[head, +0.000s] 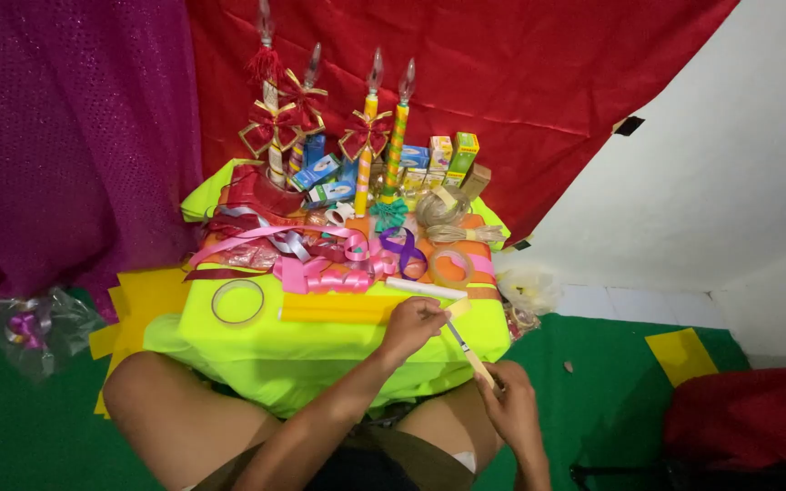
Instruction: Applying yellow tape to a tube as part of a handicraft project, smoothing it down with fingers and a small tool.
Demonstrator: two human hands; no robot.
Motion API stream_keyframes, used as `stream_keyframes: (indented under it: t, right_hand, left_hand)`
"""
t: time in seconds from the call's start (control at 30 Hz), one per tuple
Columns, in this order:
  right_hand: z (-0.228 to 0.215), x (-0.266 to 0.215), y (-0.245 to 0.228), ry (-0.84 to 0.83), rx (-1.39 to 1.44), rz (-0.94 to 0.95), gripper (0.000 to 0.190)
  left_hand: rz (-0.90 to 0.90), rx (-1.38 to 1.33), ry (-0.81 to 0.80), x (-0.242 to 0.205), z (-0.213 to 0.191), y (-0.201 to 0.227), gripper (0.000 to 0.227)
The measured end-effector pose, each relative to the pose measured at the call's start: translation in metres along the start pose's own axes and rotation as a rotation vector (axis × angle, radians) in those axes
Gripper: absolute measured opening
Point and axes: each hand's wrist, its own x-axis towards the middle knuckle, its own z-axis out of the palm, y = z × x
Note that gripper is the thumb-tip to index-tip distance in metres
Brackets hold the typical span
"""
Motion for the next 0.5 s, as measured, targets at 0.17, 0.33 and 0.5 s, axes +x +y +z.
stream_keyframes:
  t: [0.17,0.33,0.5]
  right_hand:
    - [0.003,0.002,0.005,0.019,-0.015,-0.037,0.035]
    - [0.003,0.003,0.004,0.009,-0.009,-0.027,0.037]
    - [0.0,0.006,-0.005,-0.01,0.0,0.024,0.038]
  left_hand:
    - [0.019,0.008,0.011,0.001,0.001,-0.002,0.029]
    - [0.017,-0.004,0.014,0.005,0.003,-0.007,0.029]
    - [0.011,0.027,0.016,0.003,0.003,-0.005,0.031]
